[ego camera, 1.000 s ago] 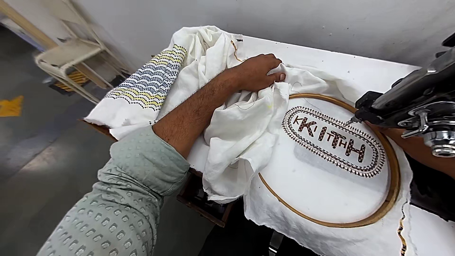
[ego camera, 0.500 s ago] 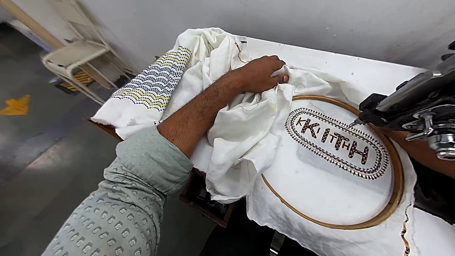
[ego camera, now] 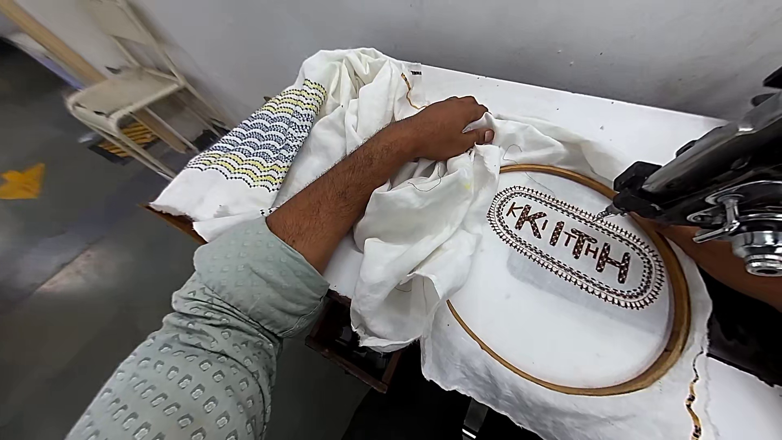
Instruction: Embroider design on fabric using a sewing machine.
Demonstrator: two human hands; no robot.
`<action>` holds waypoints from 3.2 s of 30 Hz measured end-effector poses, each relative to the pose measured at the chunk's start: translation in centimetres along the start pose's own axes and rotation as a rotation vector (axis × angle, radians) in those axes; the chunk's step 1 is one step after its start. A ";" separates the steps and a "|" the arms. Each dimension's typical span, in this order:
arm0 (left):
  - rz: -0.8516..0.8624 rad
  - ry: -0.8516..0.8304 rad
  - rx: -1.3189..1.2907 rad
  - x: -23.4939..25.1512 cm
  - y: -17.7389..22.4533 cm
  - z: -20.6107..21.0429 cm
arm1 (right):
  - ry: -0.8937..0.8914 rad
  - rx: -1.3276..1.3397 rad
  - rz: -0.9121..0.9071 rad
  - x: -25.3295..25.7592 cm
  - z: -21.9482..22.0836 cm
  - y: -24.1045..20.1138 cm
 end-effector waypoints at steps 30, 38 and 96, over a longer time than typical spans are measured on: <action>0.009 0.013 -0.013 -0.1 -0.2 0.0 | 0.034 0.128 0.053 -0.7 -0.4 -0.9; 0.000 0.006 -0.015 -0.2 -0.2 0.0 | 0.056 0.145 0.024 -1.2 -1.2 -2.0; 0.062 0.214 -0.177 0.2 0.5 -0.3 | 0.014 0.146 0.069 -1.3 -1.2 -2.0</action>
Point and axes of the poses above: each hand's wrist, its own x-axis towards the middle knuckle, its own z-axis out of the palm, y = z × x, the point moved 8 cm from there along x, towards the middle knuckle, and after that the axes turned 5 degrees about y, right-handed, at the moved point
